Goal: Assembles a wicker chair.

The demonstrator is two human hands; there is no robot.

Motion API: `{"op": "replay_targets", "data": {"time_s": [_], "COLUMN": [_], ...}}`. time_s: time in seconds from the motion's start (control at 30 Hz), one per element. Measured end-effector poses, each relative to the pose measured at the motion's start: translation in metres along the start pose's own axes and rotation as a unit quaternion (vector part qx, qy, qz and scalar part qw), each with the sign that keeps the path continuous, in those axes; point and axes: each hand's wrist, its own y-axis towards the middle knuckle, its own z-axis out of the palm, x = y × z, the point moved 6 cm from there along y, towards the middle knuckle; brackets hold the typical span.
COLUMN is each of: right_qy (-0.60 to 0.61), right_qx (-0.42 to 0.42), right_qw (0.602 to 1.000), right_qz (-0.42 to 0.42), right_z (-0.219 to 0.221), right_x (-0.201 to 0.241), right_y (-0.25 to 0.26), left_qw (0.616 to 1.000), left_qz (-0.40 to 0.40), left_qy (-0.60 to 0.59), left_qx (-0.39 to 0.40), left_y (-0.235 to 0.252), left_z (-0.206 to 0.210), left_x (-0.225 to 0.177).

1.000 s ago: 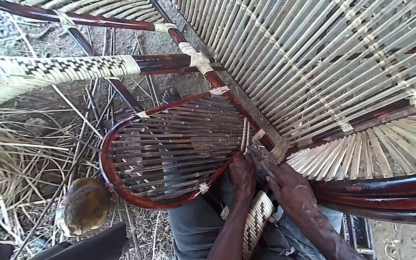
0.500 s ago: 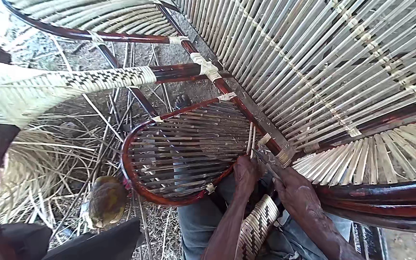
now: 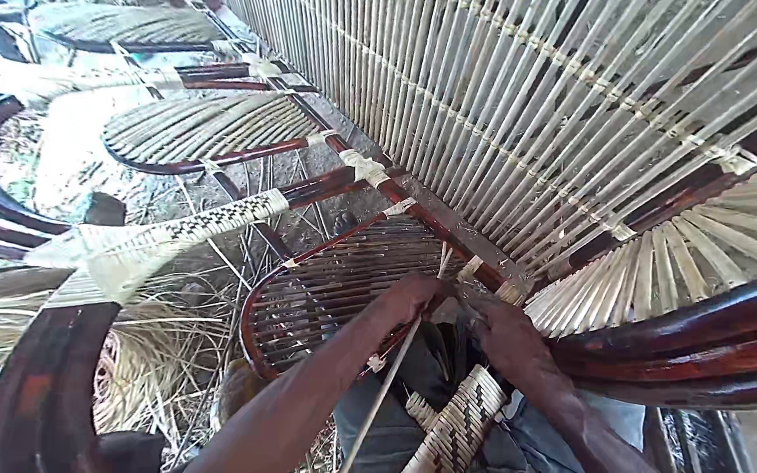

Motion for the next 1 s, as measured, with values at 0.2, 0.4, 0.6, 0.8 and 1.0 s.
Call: {"op": "replay_targets", "data": {"time_s": [0.2,0.4,0.6,0.8,1.0], "right_qy": [0.007,-0.025,-0.049,-0.072,-0.099], "right_qx": [0.0,-0.044,-0.093,-0.114,-0.129], "right_qw": [1.0,0.999,0.994,0.991,0.986], "right_qz": [0.007,0.017,-0.008,-0.001,-0.017], "right_z": [0.007,0.014,0.03,0.035,0.043], "right_x": [-0.003,-0.001,-0.005,0.002,0.006], "right_y": [0.002,0.001,0.004,0.015,0.035], "left_qw": [0.995,0.951,0.939,0.933,0.935], "left_qz": [0.063,0.162,0.151,0.126,0.076], "left_qy": [0.028,0.211,0.239,0.247,0.236], "left_qx": [-0.077,-0.156,-0.197,-0.23,-0.253], "left_y": [-0.015,-0.007,-0.016,-0.014,-0.002], "left_z": [0.004,-0.004,0.001,0.003,0.0], "left_x": [0.005,0.015,0.012,0.01,0.009]}}
